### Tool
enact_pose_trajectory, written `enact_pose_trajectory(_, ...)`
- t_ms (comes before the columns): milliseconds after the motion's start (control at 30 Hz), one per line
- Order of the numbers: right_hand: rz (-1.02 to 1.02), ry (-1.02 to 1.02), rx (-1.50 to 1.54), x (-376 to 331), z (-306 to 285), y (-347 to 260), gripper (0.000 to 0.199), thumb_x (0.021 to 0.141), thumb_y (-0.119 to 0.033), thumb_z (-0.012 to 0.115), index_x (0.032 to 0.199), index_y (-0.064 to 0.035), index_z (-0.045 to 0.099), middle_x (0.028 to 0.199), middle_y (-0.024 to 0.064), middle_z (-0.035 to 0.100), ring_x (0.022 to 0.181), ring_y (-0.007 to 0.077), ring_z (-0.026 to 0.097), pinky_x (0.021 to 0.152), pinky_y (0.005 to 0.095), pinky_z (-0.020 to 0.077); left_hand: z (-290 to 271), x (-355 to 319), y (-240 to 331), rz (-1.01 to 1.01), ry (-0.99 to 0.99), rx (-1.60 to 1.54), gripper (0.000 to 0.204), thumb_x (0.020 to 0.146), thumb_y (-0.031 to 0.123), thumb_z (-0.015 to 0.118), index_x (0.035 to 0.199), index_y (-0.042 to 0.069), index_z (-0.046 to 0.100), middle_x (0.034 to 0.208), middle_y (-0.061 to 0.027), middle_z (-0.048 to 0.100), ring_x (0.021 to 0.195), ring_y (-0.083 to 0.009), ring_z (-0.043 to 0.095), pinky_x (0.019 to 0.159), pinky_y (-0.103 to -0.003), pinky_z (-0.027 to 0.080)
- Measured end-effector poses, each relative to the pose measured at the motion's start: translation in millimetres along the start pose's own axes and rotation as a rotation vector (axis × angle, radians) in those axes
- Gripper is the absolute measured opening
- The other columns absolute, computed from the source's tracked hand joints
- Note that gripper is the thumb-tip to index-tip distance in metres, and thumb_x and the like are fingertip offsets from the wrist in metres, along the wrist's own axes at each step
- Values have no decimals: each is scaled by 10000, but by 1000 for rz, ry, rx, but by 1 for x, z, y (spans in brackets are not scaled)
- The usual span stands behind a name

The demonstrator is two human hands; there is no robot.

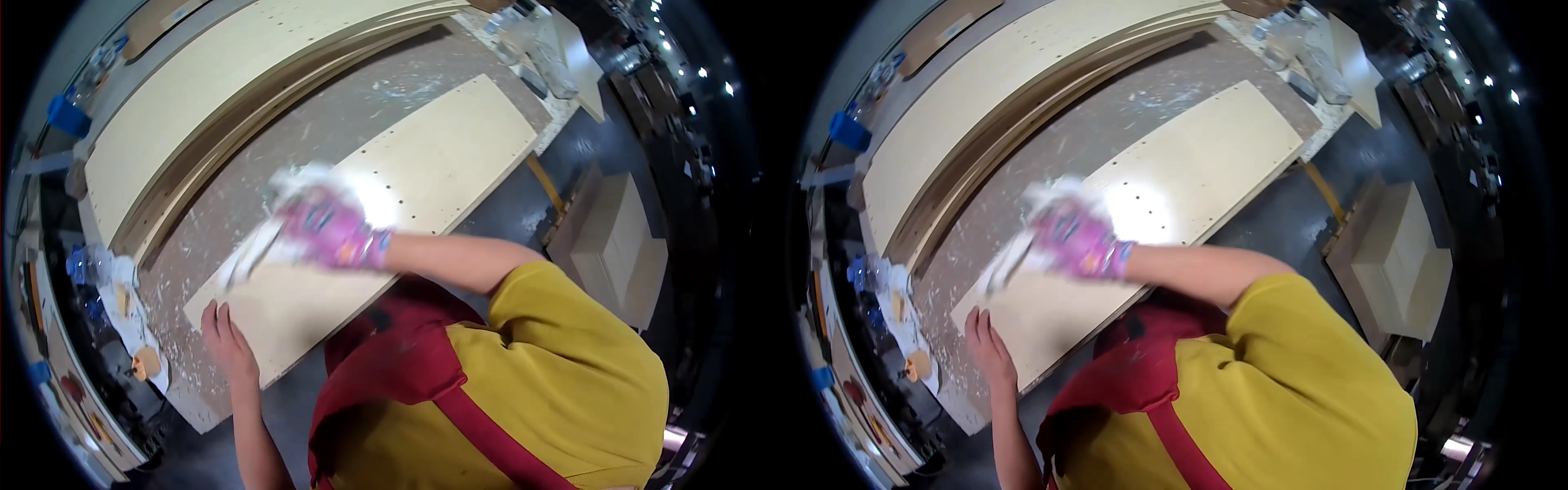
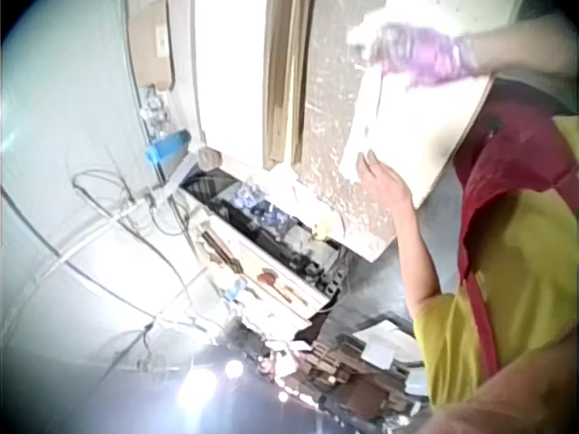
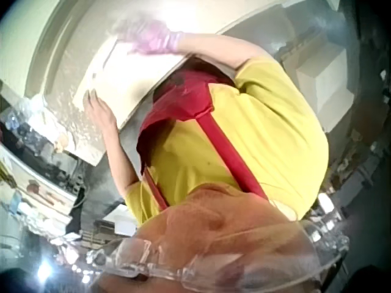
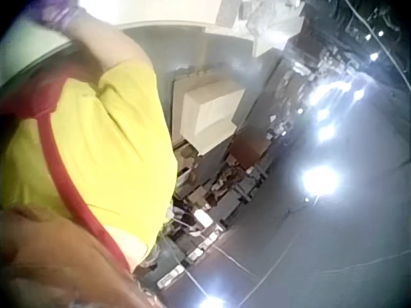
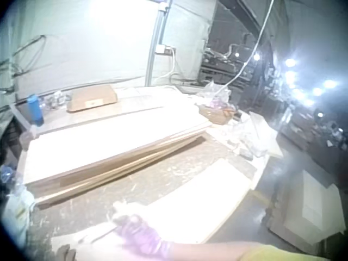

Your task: The person applies a liquid finish to a rectangular wooden board using a sponge and wipes the surface with a white cloth. They repeatedly dip the sponge into a container and spread the finish across the board, then wipe it down, flipping the board over to treat the other side.

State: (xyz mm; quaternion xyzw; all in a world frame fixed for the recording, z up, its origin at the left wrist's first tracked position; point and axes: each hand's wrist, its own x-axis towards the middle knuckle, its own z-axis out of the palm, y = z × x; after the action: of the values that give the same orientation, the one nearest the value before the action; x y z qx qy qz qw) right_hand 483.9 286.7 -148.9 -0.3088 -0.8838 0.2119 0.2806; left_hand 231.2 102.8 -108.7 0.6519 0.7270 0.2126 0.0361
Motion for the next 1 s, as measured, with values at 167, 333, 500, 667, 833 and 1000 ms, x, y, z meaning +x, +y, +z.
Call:
enact_pose_trajectory(167, 382, 75, -708, -49, -206, 163, 446, 862, -326, 561, 1186, -20, 564, 1147, 200, 611, 1042, 357, 598, 892, 454, 471, 2, 8, 9, 11, -26, -28, 303, 913, 42, 462, 1197, -11, 553, 1311, -191, 478, 1197, -362, 466, 1004, -424, 376)
enact_pose_trajectory(333, 628, -4, -436, -30, -241, 157, 359, 910, -300, 491, 1153, -44, 557, 1147, 206, 600, 851, 369, 632, 780, 446, 505, 8, 11, 25, 6, -23, 62, 307, 887, 18, 488, 1184, 5, 563, 1316, -177, 480, 1217, -365, 448, 1024, -439, 349)
enact_pose_trajectory(500, -34, 14, -212, -30, -109, 80, 200, 780, -241, 628, 929, -115, 581, 879, 110, 630, 825, 306, 639, 726, 446, 503, 38, 46, 132, 186, -105, -40, 335, 848, 71, 561, 1181, 51, 577, 1304, -152, 497, 1241, -350, 432, 1044, -458, 306)
enact_pose_trajectory(667, 430, -61, -512, -31, -224, 165, 148, 800, -198, 616, 899, -90, 632, 888, 151, 631, 815, 312, 646, 679, 440, 507, 64, 47, 161, 72, -102, 32, 364, 838, 76, 563, 1201, 55, 572, 1327, -150, 479, 1249, -336, 424, 1036, -450, 309)
enact_pose_trajectory(833, 337, 24, -363, -42, -206, 203, 213, 845, -241, 549, 896, -45, 615, 868, 161, 639, 780, 313, 636, 735, 446, 497, 69, 46, 163, 14, -96, 46, 399, 821, 45, 548, 1220, 38, 561, 1339, -163, 471, 1249, -351, 419, 1044, -443, 317)
enact_pose_trajectory(1000, 421, -41, -119, -37, -189, 191, 247, 871, -298, 501, 916, -82, 614, 879, 107, 665, 875, 303, 645, 809, 434, 482, 67, 44, 168, -20, -122, 20, 399, 835, 28, 510, 1233, 5, 537, 1363, -178, 436, 1254, -357, 414, 1050, -441, 313)
